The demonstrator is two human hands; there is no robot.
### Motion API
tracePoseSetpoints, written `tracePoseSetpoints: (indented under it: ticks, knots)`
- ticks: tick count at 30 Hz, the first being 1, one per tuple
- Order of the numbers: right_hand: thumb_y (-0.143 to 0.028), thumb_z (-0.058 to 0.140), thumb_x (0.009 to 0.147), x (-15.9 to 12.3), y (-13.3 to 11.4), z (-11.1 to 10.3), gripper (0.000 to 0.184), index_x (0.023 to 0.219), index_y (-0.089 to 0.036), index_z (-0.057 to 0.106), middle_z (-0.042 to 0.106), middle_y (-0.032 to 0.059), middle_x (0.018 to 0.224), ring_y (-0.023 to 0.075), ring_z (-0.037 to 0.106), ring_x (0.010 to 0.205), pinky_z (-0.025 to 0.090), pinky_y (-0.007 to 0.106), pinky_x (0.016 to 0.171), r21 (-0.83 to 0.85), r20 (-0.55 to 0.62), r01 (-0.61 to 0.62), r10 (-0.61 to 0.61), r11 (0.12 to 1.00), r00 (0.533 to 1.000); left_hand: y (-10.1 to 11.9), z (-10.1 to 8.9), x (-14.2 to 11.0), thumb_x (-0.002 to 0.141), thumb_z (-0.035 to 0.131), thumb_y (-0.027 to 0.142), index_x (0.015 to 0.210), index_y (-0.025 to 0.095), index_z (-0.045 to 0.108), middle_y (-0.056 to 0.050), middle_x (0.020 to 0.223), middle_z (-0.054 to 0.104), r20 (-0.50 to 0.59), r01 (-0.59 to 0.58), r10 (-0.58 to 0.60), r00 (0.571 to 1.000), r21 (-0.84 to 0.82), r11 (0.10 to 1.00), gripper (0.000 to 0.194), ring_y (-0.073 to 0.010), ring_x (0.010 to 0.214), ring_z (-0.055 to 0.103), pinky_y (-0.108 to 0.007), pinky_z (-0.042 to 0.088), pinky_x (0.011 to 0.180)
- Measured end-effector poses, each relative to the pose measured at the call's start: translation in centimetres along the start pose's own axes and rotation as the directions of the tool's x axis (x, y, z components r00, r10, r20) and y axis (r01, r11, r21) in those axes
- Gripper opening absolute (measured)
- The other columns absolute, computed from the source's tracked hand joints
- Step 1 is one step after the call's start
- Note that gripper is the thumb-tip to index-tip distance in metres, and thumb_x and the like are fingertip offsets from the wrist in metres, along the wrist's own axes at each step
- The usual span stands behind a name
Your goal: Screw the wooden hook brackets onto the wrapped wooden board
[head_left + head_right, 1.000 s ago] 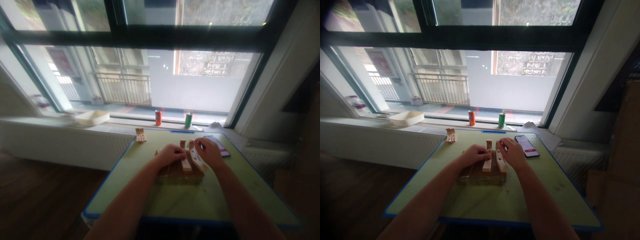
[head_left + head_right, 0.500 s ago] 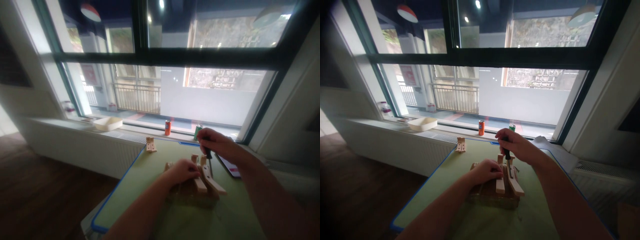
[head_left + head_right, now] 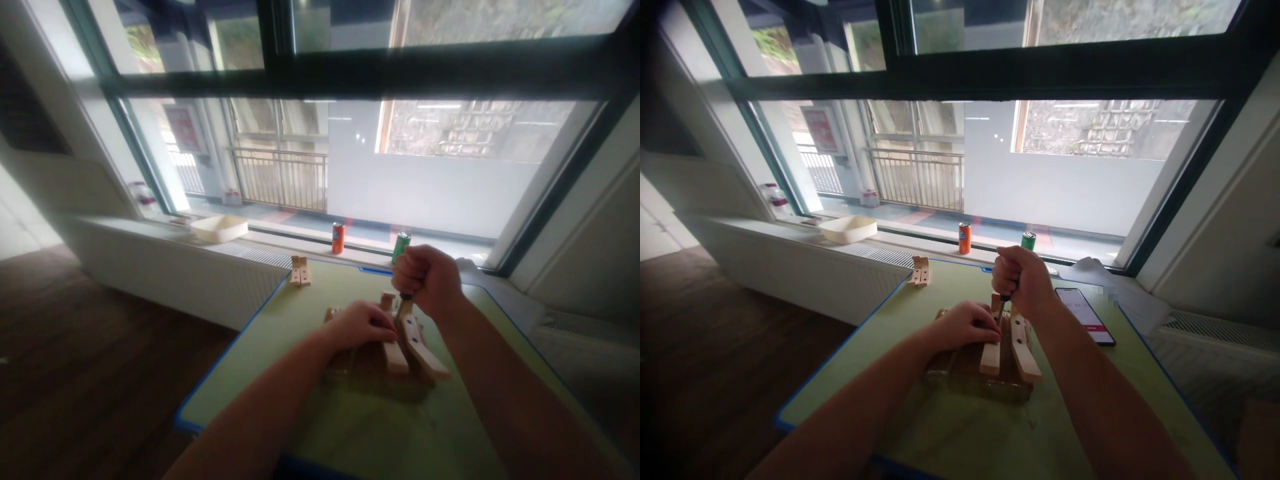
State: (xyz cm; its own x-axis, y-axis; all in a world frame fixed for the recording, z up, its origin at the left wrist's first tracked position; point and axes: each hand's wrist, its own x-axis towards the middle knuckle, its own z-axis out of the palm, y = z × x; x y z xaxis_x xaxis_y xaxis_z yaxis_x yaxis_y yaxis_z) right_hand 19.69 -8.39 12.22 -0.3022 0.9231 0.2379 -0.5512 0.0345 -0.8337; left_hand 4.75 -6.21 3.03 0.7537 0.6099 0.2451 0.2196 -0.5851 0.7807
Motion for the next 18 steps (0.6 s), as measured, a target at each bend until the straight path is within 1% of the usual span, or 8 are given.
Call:
tracePoseSetpoints:
  ticks: [3, 6, 11, 18]
  knots:
    - [-0.021, 0.053, 0.073, 0.2, 0.6, -0.4, 0.043, 0.044, -0.020, 0.020, 0.017, -0.0079, 0.039, 0.0052, 0.019, 0.033, 0.013, 0.023, 0.035, 0.010, -0.031, -0.010, 0.010, 1.000, 0.999, 0.0, 0.0, 0.0, 0.070, 0.064, 0.040, 0.085, 0.014, 0.071, -0.003, 0.078, 0.066, -0.009, 0.009, -0.009, 1.000, 0.008, 1.000, 0.030, -0.0133, 0.070, 0.058, -0.021, 0.042, 0.065]
    - [-0.020, 0.054, 0.073, 0.2, 1.2, -0.6, 0.044, 0.045, -0.020, 0.020, 0.018, -0.0082, 0.038, 0.0047, 0.019, 0.032, 0.012, 0.023, 0.034, -0.023, -0.014, -0.024, 0.023, 0.999, 1.000, -0.1, 0.2, 0.0, 0.071, 0.062, 0.042, 0.085, 0.015, 0.071, -0.002, 0.075, 0.066, -0.023, 0.038, -0.037, 0.999, 0.017, 0.999, 0.032, -0.0132, 0.069, 0.057, -0.021, 0.041, 0.063]
    - [-0.019, 0.055, 0.072, 0.1, 1.6, -0.1, 0.045, 0.043, -0.020, 0.020, 0.018, -0.0084, 0.038, 0.0042, 0.017, 0.031, 0.009, 0.022, 0.034, -0.060, 0.011, -0.021, 0.022, 0.998, 1.000, -0.1, 0.4, 0.0, 0.071, 0.062, 0.042, 0.082, 0.013, 0.071, -0.002, 0.074, 0.065, -0.015, 0.054, -0.053, 0.998, 0.034, 0.998, 0.032, -0.0132, 0.067, 0.056, -0.021, 0.038, 0.060]
    - [-0.019, 0.054, 0.072, 0.0, 1.8, 0.2, 0.045, 0.042, -0.020, 0.021, 0.018, -0.0085, 0.038, 0.0041, 0.017, 0.032, 0.010, 0.023, 0.035, -0.085, 0.018, -0.048, 0.050, 0.995, 0.999, 0.2, 0.3, 0.1, 0.072, 0.061, 0.041, 0.080, 0.013, 0.070, -0.001, 0.071, 0.064, -0.014, 0.062, -0.061, 0.998, 0.048, 0.997, 0.030, -0.0121, 0.064, 0.054, -0.021, 0.037, 0.059]
